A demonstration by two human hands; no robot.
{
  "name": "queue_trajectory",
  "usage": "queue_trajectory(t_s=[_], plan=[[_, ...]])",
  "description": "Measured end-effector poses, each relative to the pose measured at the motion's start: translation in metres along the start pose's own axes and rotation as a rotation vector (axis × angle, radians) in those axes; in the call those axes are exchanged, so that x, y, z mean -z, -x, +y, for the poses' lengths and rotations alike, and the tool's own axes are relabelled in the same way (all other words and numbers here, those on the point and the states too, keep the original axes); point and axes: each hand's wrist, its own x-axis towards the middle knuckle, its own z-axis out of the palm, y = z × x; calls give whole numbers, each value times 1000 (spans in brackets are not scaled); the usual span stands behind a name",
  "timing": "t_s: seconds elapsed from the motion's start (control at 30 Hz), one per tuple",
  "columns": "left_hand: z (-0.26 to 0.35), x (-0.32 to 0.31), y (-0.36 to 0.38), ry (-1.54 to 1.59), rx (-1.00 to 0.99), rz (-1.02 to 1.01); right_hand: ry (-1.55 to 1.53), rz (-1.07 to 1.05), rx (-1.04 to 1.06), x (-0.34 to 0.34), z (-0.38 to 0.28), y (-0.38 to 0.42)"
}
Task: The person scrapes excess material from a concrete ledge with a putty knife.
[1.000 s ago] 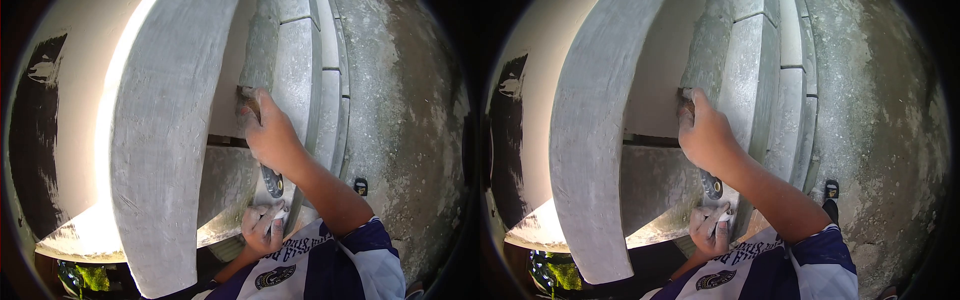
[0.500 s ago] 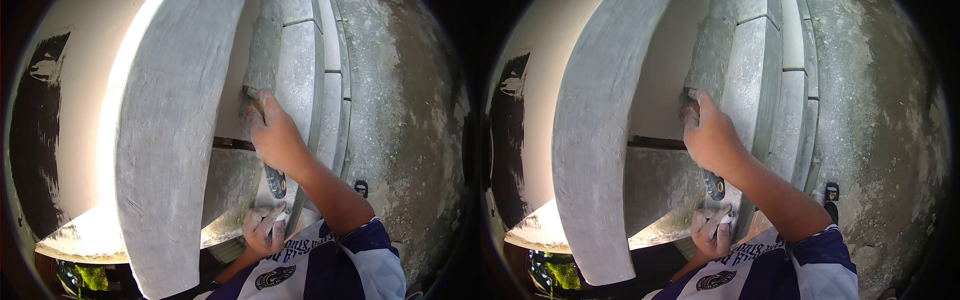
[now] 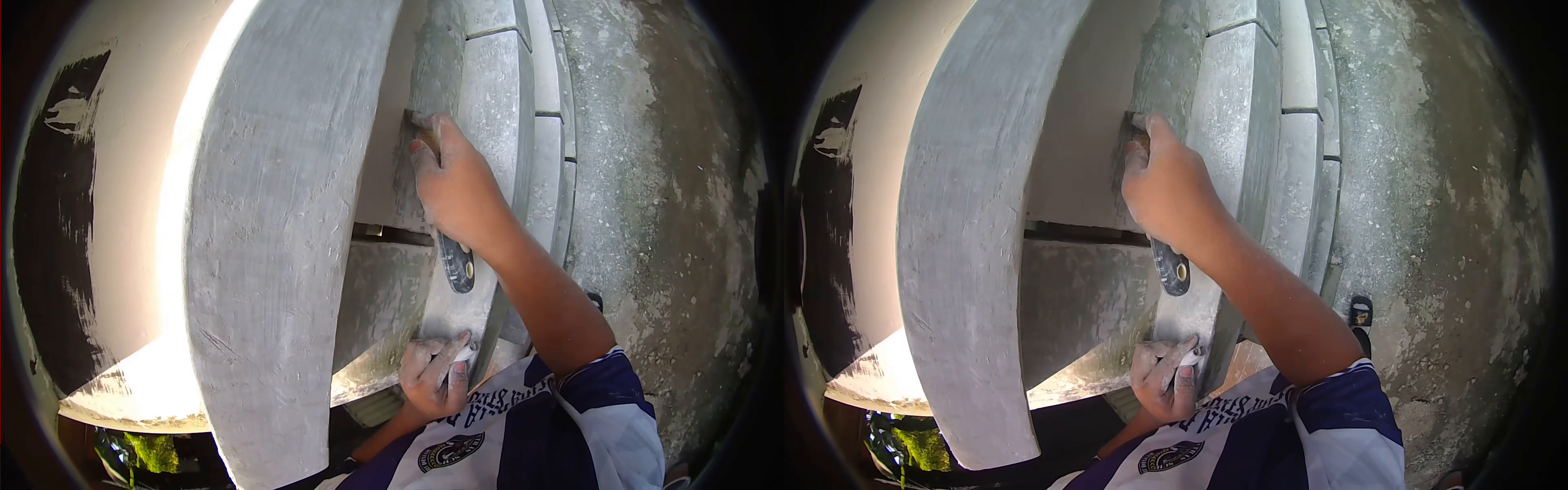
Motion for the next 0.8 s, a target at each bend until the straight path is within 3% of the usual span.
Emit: queue_trajectory(t_s=[0.1, 0.2, 0.3, 0.4, 0.63, 0.73, 0.8], plan=[[-2, -1, -6, -5, -9, 9, -54, -44, -119, 13, -19, -18], [0, -1, -6, -13, -4, 7, 31, 68, 129, -4, 11, -3], [-2, 0, -4, -15, -8, 7, 99, 77, 130, -4, 13, -5], [-2, -2, -2, -7, -1, 22, -89, -38, -129, 21, -17, -48], [-4, -1, -1, -17, -2, 8, 96, 46, 137, 1, 7, -4], [0, 1, -1, -9, 19, 6, 61, -80, -88, 18, -25, -6], [0, -2, -4, 3, 27, 12, 81, -8, 8, 13, -13, -8]])
